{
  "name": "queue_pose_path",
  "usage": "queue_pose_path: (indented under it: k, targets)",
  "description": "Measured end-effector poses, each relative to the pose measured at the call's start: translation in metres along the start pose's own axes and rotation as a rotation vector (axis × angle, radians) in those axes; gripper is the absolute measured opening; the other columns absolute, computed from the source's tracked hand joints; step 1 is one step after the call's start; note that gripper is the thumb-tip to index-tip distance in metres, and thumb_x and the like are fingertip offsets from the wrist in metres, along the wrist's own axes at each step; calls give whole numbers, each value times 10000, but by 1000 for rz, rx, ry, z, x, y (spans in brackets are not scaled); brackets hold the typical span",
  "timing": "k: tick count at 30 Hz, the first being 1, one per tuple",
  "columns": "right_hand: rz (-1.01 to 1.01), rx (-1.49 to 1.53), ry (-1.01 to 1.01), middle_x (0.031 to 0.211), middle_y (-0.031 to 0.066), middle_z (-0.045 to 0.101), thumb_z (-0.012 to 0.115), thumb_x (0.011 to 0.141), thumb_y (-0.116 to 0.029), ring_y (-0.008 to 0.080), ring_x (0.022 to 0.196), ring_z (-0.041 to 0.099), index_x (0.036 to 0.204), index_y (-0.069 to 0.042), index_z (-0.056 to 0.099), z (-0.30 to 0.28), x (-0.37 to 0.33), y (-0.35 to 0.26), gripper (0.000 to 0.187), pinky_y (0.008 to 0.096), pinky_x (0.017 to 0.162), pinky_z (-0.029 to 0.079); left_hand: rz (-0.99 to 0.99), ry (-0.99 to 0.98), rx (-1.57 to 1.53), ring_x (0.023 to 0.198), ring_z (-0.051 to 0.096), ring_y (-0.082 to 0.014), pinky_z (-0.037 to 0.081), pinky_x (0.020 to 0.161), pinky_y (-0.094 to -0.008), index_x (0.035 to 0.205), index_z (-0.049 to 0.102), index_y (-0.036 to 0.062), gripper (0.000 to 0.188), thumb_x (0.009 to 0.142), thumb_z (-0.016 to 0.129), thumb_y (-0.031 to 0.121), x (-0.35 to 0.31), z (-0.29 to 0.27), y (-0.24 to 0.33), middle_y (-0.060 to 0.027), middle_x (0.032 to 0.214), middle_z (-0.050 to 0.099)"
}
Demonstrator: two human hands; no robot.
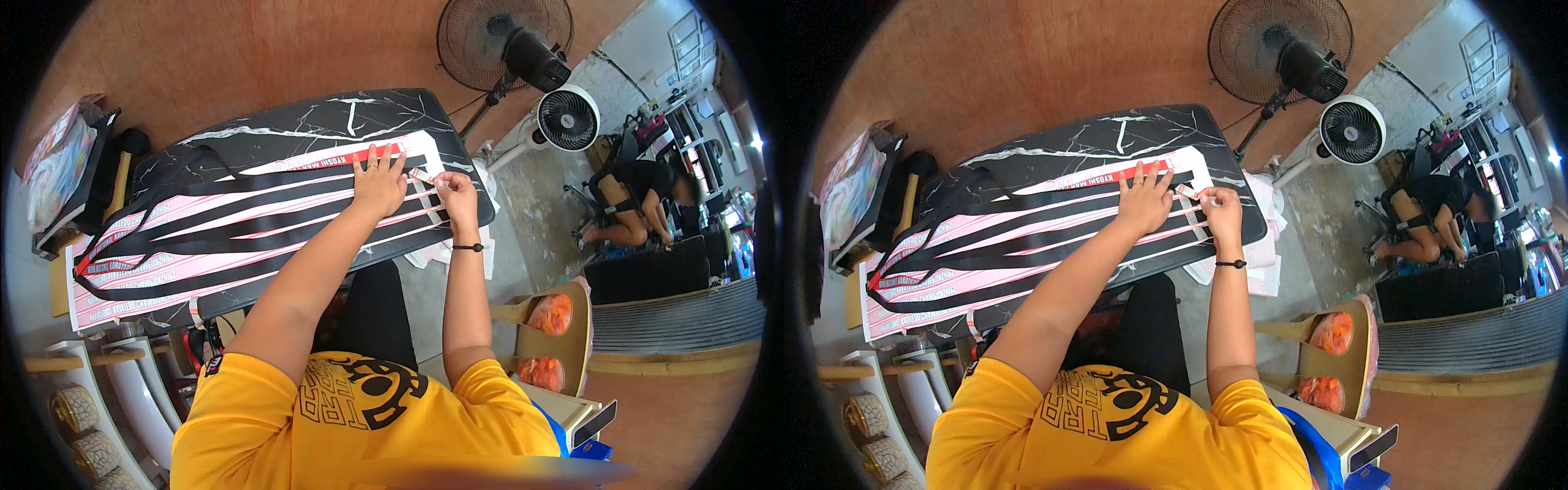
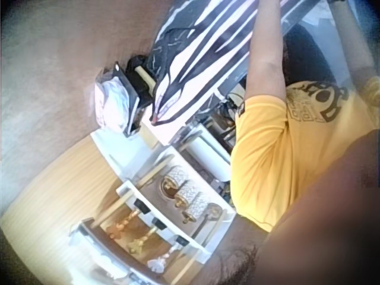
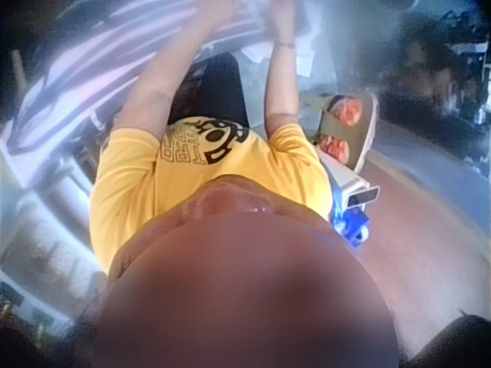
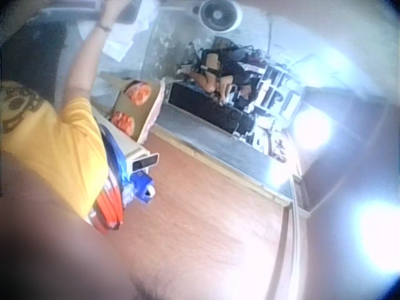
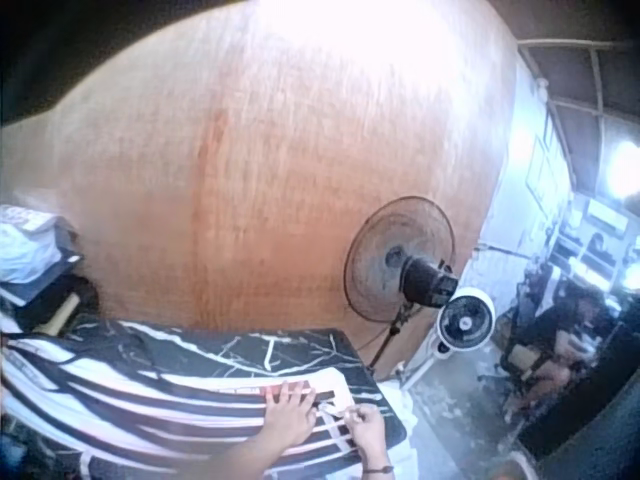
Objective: The person assembles lanyards by threading black and pink ribbons through a white plastic frame on a table. They repeatedly pull ribbons through slots, adjust alignment, and stack completed lanyards. The person also folds a pink sheet and places it aside.
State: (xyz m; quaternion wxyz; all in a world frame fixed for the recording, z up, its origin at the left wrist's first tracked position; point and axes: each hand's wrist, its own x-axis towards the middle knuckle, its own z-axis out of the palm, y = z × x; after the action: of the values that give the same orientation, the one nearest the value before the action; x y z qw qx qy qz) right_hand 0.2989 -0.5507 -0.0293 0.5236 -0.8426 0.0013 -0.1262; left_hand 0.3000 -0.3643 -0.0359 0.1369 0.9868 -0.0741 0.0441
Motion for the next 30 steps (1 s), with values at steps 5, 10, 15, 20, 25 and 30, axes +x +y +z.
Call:
queue_pose_path:
  k: [5, 10, 15, 20, 25, 30]
  targets:
    - [82, 107, -10, 844, -8, 591, 668, 896, -52, 85, 723, 511, 957, -20, 686, -2, -4, 17, 71, 214, 692, 417, -3, 0, -7, 1509, 158, -381, 89, 1178, -646, 1539, 347, 248, 541, 1020, 354, 400, 0, 1, 0, -97, 1636, 221]
    - [210, 400, -78, 851, 27, 631, 614, 931, -28, 94, 728, 563, 961, -9, 653, -43, -17, 18, 53, 228, 674, 458, 4, 32, -14, 1501, 185, -387, 100, 1174, -650, 1532, 364, 244, 538, 1015, 357, 394, 0, 2, 0, -107, 1627, 245]
    - [306, 565, -121, 935, 72, 679, 582, 960, -16, 141, 785, 642, 992, 18, 648, -70, -40, 11, 81, 264, 732, 542, 16, 84, 2, 1490, 214, -401, 125, 1159, -668, 1514, 406, 239, 533, 1005, 373, 393, -1, 6, 0, -129, 1610, 280]
    - [367, 854, -108, 1026, 134, 679, 538, 976, 14, 227, 918, 691, 1046, 21, 624, -69, -54, 22, 111, 342, 861, 594, 1, 36, -1, 1505, 172, -381, 111, 1178, -639, 1530, 369, 262, 525, 1044, 318, 454, 1, 5, 0, -103, 1629, 240]
    - [424, 1049, 6, 1022, 144, 674, 543, 960, 34, 260, 916, 684, 1023, 18, 616, -83, -66, 37, 98, 392, 905, 588, -4, 6, 8, 1511, 155, -372, 108, 1185, -626, 1537, 353, 271, 523, 1052, 302, 460, 1, 0, 0, -93, 1635, 224]
    - [424, 964, 23, 993, 146, 681, 549, 956, 34, 245, 884, 679, 1027, 33, 624, -113, -85, 43, 104, 388, 897, 589, 3, 15, 8, 1509, 164, -374, 113, 1184, -628, 1534, 362, 255, 527, 1051, 306, 457, -1, 0, 0, -101, 1630, 237]
